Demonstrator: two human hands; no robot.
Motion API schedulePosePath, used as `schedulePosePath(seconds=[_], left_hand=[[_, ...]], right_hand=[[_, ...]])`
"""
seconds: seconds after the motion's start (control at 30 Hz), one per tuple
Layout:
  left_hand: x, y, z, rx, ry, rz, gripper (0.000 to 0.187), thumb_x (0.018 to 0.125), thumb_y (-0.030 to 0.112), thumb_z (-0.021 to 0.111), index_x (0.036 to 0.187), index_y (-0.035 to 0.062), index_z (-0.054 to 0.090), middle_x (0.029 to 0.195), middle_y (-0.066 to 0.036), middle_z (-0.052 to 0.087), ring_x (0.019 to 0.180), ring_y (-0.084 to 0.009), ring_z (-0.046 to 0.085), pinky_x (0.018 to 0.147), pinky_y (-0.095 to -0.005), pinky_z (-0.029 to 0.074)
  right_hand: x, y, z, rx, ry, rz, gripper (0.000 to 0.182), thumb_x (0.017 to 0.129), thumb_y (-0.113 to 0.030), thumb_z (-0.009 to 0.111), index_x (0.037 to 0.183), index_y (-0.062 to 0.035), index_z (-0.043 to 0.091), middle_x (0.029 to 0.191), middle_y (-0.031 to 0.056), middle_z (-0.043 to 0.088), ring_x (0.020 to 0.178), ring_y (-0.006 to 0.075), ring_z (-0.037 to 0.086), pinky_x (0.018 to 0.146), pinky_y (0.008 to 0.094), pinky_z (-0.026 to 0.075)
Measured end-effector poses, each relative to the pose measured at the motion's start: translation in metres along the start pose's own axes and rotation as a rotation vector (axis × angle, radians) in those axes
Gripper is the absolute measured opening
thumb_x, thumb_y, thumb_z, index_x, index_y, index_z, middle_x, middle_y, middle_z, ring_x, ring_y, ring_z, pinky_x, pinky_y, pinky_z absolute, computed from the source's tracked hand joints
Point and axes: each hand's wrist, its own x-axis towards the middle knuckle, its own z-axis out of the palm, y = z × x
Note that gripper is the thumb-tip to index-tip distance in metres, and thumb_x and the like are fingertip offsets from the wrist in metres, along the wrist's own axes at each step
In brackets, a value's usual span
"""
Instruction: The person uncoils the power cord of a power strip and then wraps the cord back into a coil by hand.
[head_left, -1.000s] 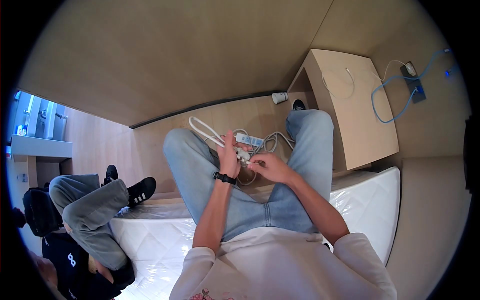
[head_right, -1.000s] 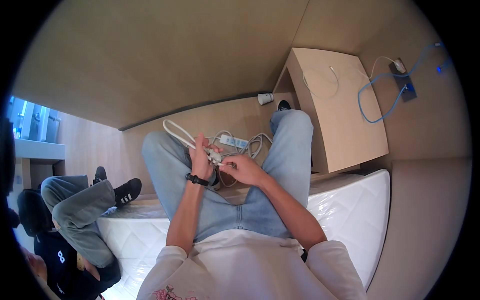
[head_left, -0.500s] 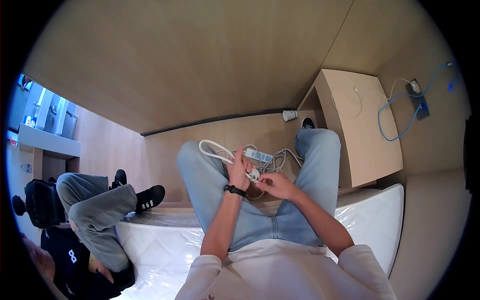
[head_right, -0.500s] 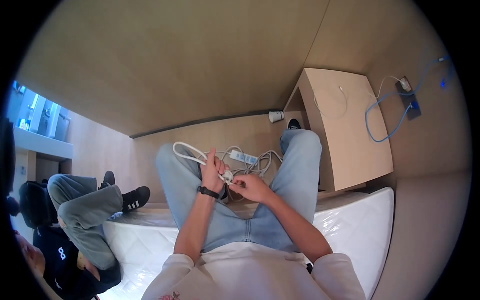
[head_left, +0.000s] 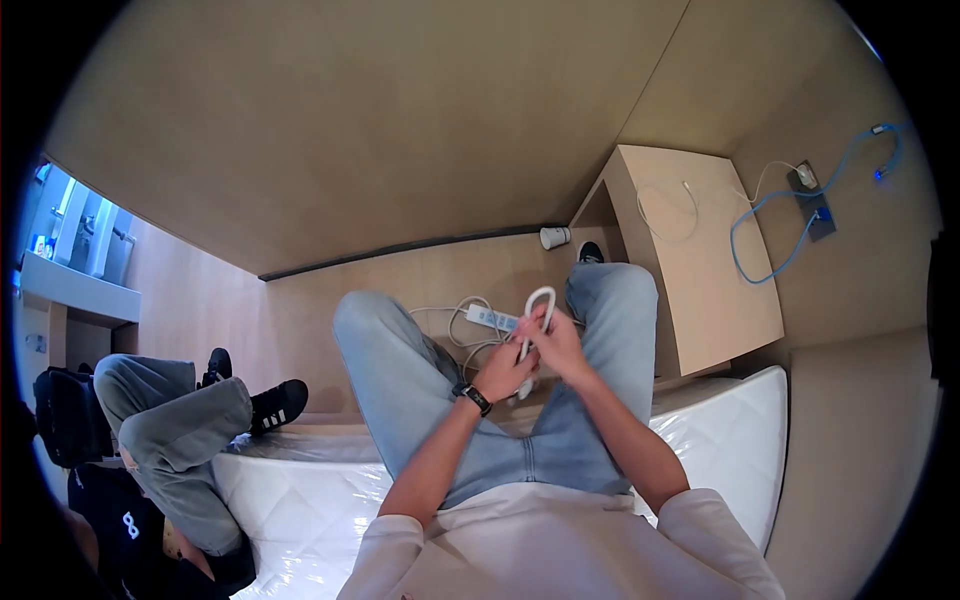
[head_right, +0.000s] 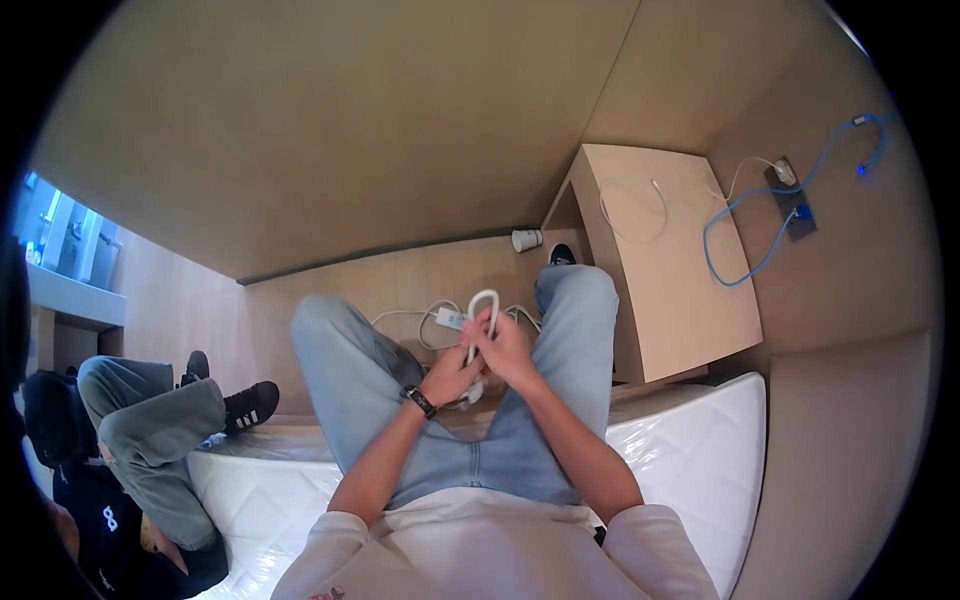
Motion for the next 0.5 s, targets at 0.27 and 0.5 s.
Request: schedulePosePath(seconds=[0.27,0.5], left_hand=[[0.009,-0.014,0.004,-0.038,-0.088,0.015,0.027,0.09,0.022,0.057,0.104,-0.0013,0.059,0.08,-0.005,0.062,0.07,-0.0092,0.058,0.068,-0.027,0.047],[0.011,-0.015,-0.001,-0.346,0.025,0.079,0.023,0.083,0.018,0.067,0.098,0.0011,0.059,0.081,-0.002,0.061,0.069,-0.0081,0.055,0.062,-0.0242,0.046]], right_hand=[[0.031,-0.025,-0.021,0.445,0.385,-0.037,0.019,0.091,-0.021,0.057,0.085,-0.0086,0.043,0.068,0.0045,0.055,0.057,0.0117,0.056,0.049,0.0239,0.046],[0.034,-0.014,-0.03,0.34,0.526,-0.02,0.018,0.091,-0.025,0.057,0.086,-0.0079,0.053,0.068,0.002,0.055,0.051,0.0066,0.048,0.042,0.0212,0.04]])
